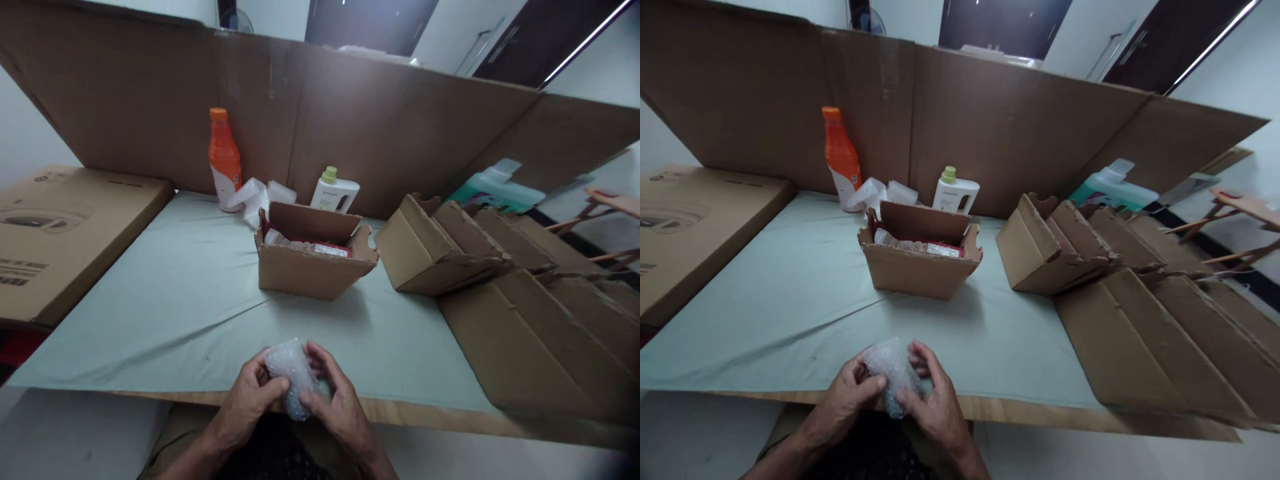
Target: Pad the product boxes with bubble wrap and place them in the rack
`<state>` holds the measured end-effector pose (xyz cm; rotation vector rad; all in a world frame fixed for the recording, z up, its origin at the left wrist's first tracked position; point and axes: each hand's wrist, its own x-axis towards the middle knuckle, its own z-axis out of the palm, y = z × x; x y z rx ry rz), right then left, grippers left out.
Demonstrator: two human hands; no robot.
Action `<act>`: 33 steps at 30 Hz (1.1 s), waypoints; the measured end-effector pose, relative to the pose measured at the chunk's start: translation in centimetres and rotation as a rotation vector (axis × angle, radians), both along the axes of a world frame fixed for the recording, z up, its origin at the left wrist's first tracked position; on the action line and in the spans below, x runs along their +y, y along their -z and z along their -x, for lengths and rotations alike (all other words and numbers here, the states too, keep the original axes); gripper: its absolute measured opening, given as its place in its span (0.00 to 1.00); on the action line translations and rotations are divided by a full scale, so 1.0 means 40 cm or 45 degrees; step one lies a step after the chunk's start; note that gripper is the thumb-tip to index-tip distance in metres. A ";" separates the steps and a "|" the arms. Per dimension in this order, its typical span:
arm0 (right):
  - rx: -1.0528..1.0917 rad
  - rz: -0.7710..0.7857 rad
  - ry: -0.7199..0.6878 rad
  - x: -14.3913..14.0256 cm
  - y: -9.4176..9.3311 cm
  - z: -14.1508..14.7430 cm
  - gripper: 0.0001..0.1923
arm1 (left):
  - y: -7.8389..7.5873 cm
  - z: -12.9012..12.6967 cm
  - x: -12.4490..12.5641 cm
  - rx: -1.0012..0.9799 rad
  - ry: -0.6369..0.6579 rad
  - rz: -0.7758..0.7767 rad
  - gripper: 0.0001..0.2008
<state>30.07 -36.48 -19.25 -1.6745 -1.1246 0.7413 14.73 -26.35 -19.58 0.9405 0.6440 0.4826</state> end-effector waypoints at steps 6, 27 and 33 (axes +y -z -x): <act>-0.258 -0.081 -0.077 0.024 -0.122 -0.102 0.06 | -0.067 -0.002 0.084 0.212 -0.064 -1.013 0.24; -1.385 0.513 -0.711 0.499 -0.405 -0.337 0.08 | -0.203 -0.126 0.339 0.273 -0.606 -2.232 0.16; -1.110 -0.240 0.287 0.237 -0.424 -0.429 0.11 | -0.103 -0.059 0.353 0.458 -0.694 -1.718 0.33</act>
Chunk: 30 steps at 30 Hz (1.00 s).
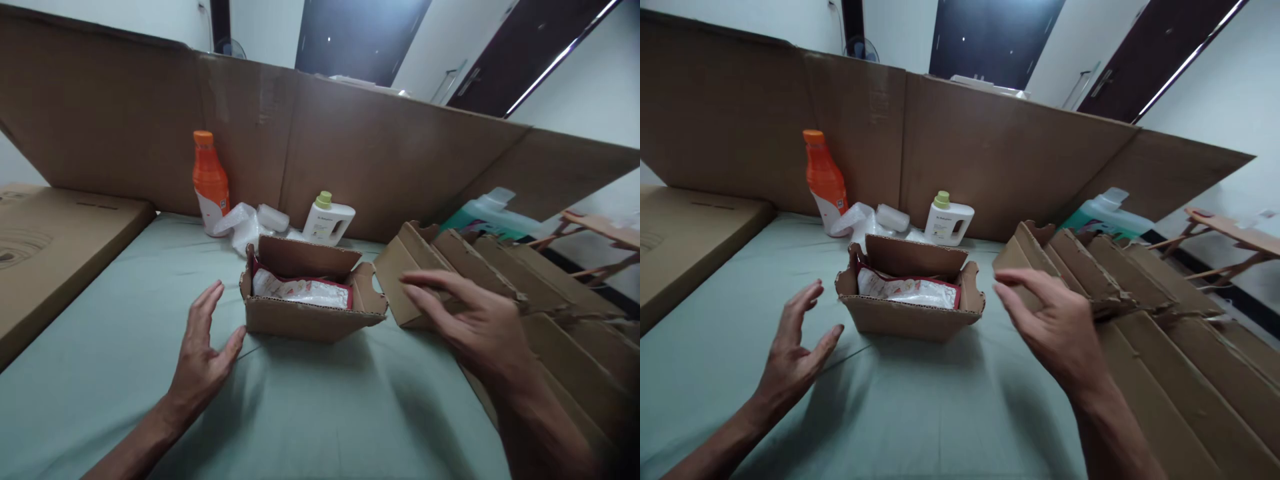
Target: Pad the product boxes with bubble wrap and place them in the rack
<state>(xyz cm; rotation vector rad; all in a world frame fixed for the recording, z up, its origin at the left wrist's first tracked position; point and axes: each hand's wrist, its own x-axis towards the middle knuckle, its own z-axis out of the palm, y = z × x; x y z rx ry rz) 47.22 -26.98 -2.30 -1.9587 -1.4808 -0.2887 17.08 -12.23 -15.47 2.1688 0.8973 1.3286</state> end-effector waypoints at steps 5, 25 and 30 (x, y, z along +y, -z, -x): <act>0.618 0.223 -0.073 -0.027 0.213 -0.006 0.28 | 0.083 -0.064 0.020 -0.003 0.302 0.636 0.36; 0.861 0.209 -0.498 0.189 0.330 0.286 0.18 | 0.088 0.202 -0.111 -0.335 -0.240 0.812 0.28; 0.922 0.304 -0.710 0.293 0.342 0.293 0.22 | 0.146 0.300 -0.073 -0.174 -0.420 0.724 0.33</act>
